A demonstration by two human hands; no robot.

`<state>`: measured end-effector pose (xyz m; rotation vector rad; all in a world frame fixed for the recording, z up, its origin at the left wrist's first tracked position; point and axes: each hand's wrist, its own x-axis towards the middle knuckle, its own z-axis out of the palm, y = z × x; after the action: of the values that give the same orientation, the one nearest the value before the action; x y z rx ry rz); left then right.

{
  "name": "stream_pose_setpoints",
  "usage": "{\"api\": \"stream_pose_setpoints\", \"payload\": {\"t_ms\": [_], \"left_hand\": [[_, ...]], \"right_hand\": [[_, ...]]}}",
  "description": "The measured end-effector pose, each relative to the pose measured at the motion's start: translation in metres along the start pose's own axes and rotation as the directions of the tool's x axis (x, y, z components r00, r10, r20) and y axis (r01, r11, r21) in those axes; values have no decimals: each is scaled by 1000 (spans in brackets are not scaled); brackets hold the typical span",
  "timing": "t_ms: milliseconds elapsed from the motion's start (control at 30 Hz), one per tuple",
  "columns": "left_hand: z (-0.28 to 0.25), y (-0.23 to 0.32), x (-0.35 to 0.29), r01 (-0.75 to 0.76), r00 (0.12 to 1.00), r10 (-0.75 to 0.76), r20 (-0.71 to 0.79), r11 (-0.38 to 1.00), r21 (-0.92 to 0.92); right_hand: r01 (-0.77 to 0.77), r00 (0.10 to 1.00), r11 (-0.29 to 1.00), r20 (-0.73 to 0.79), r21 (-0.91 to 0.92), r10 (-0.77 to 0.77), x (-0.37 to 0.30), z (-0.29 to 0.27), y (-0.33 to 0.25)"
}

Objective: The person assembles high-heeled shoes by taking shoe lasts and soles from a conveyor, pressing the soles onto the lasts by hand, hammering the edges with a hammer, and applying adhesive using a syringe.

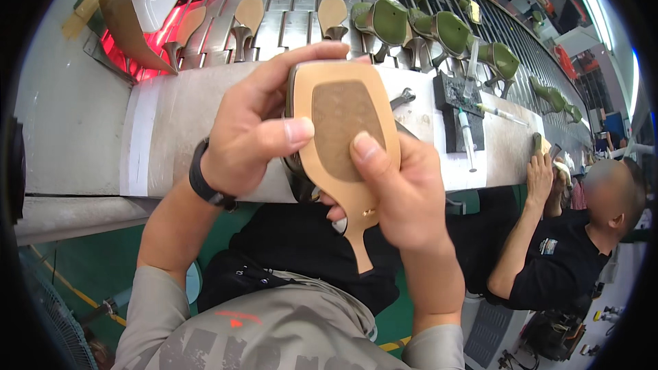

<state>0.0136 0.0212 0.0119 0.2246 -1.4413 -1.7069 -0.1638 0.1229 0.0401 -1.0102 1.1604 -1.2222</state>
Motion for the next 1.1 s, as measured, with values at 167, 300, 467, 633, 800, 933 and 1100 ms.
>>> {"api": "stream_pose_setpoints", "payload": {"t_ms": [167, 300, 467, 633, 800, 933, 1100], "left_hand": [[9, 16, -38, -76, 997, 69, 36, 963, 259], [17, 30, -66, -87, 996, 83, 26, 976, 199], [24, 34, -86, -142, 984, 162, -75, 964, 226], [27, 45, -92, -81, 979, 128, -158, 958, 275], [34, 62, -88, 61, 967, 50, -251, 908, 415], [26, 62, -83, 49, 942, 129, -310, 860, 508], [9, 60, -87, 102, 864, 196, -464, 835, 541]], "right_hand": [[88, 991, 995, 100, -51, -83, -39, 13, 15], [240, 957, 951, 210, -195, -199, -54, 20, 24], [334, 936, 881, 226, -335, -269, -61, 36, 30], [404, 912, 839, 228, -365, -340, -58, 45, 30], [451, 889, 812, 270, -372, -370, -52, 49, 33], [469, 872, 803, 339, -367, -354, -39, 53, 26], [318, 924, 909, 304, -270, -233, -38, 48, 40]]}}
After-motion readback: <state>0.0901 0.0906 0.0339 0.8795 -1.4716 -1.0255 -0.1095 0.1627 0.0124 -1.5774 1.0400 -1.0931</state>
